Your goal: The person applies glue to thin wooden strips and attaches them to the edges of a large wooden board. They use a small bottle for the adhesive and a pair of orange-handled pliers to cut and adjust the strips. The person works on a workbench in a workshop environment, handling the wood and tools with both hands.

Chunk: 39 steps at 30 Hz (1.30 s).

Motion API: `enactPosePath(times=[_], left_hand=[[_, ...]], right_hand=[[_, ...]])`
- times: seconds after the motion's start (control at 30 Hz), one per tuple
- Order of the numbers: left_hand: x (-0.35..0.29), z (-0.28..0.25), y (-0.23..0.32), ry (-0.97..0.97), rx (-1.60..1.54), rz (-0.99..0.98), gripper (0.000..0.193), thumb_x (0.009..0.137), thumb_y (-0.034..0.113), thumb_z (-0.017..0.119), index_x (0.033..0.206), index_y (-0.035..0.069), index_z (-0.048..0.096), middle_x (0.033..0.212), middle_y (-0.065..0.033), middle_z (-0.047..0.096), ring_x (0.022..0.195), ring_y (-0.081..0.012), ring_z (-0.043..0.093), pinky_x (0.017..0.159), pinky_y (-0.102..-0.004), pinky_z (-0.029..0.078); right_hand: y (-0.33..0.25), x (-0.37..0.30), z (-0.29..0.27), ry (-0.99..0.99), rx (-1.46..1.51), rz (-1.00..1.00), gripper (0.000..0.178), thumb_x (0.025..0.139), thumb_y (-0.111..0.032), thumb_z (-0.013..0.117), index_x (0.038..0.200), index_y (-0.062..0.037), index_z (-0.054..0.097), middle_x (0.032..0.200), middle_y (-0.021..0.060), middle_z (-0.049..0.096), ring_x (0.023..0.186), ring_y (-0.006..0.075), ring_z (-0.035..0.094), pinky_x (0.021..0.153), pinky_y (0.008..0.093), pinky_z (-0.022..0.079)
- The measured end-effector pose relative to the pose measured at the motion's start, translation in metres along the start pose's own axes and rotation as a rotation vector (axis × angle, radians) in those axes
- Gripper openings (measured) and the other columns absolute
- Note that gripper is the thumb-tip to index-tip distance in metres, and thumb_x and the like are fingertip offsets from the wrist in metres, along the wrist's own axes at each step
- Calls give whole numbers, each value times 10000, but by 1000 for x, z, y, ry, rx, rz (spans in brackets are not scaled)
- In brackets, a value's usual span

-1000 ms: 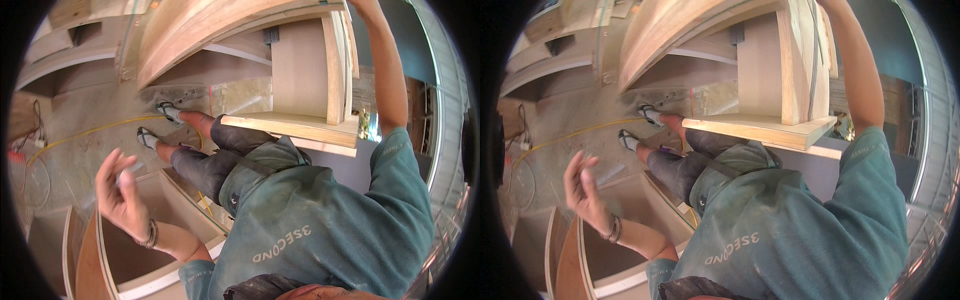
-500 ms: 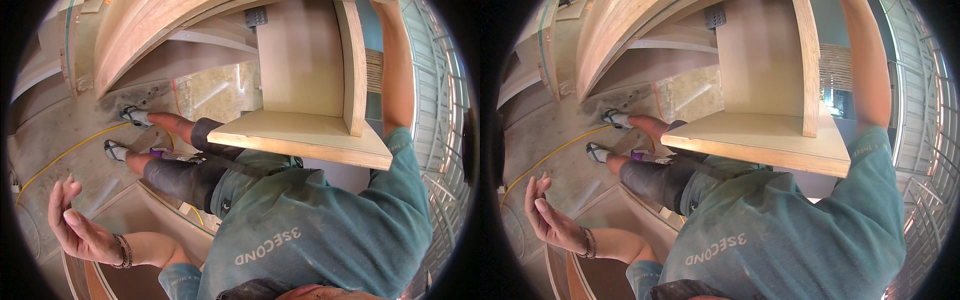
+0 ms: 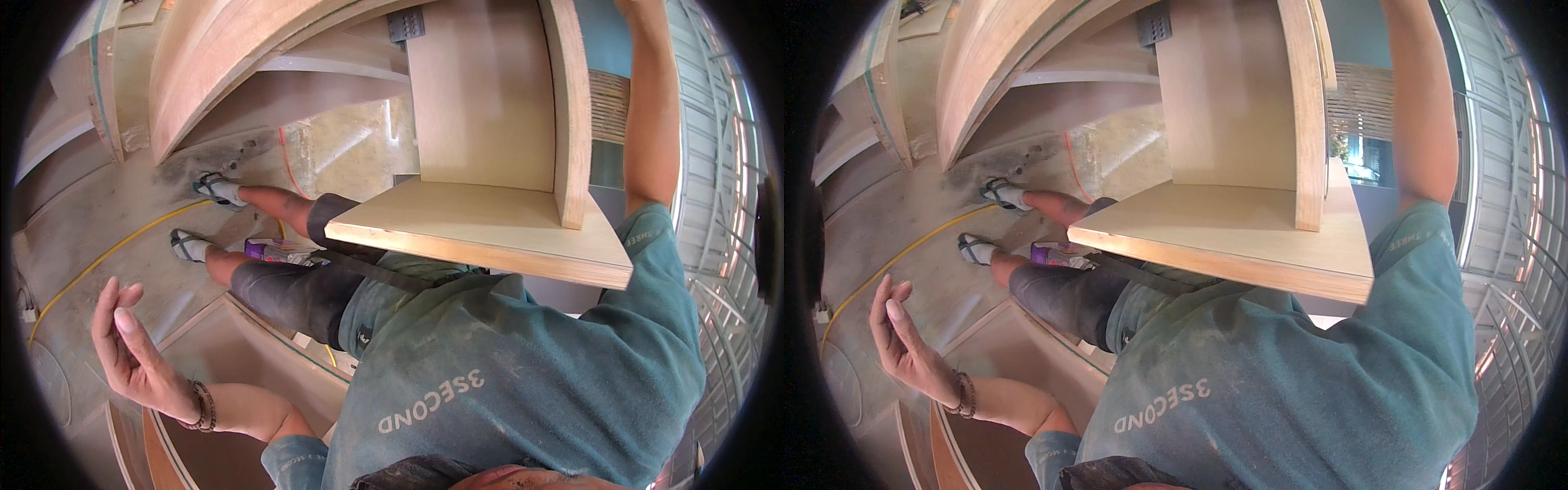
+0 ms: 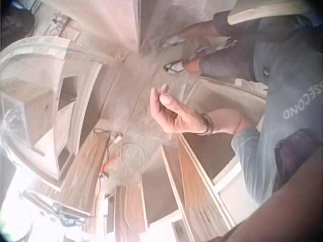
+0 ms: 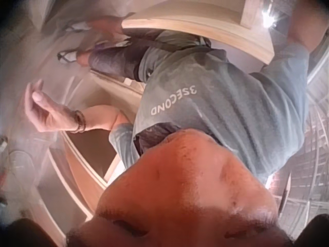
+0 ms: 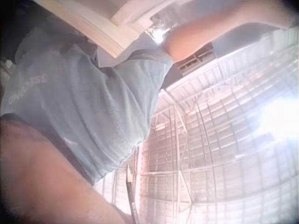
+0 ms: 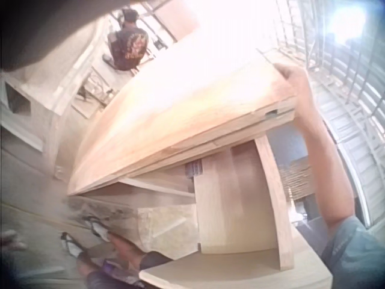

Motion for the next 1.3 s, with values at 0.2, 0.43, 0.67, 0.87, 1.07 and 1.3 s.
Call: enactPosePath(times=[0.2,0.43,0.67,0.87,1.07,1.3], left_hand=[[-11,9,74,-61,-46,-16,269,1060,153,578,1226,-30,684,1045,-111,724,1010,-160,662,953,-306,493],[-19,79,233,-323,-215,184,365,950,64,688,1304,-16,649,1102,-121,729,991,-161,678,890,-310,534],[-40,161,332,-569,-212,359,333,886,77,796,1190,-13,693,920,-89,754,792,-117,691,734,-264,560],[-57,205,359,-635,-170,355,163,918,50,769,1062,-10,725,868,-72,762,771,-93,702,726,-240,555],[-48,252,385,-723,142,410,176,946,70,749,1060,-55,702,934,-94,762,850,-129,728,753,-239,559],[0,273,379,-575,64,234,220,1003,149,687,1121,-37,678,1033,-137,769,922,-159,737,742,-273,592]], right_hand=[[-13,-52,-49,-38,121,230,324,881,-143,672,1165,-2,737,1010,106,759,850,184,719,730,291,572],[-29,-139,-89,-293,767,319,191,967,-85,682,1144,-39,736,970,33,731,850,94,683,673,235,521],[-27,-163,-122,-145,850,48,172,915,10,713,1083,-15,740,949,65,703,818,112,657,686,246,515],[16,-194,-124,-146,912,58,146,927,-80,726,1066,-35,728,894,81,701,773,190,670,656,297,527],[78,-195,-118,-45,721,-15,167,962,-185,667,1011,-31,713,910,145,703,831,355,683,751,426,543],[249,-67,-26,98,99,69,342,928,-147,619,1265,-184,667,1236,71,665,1101,276,672,893,432,563]])
Point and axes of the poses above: each hand's wrist, its own x-axis towards the middle knuckle, its own z-axis out of the palm, y = z × x, the point moved 5 cm from there along x, towards the middle knuckle
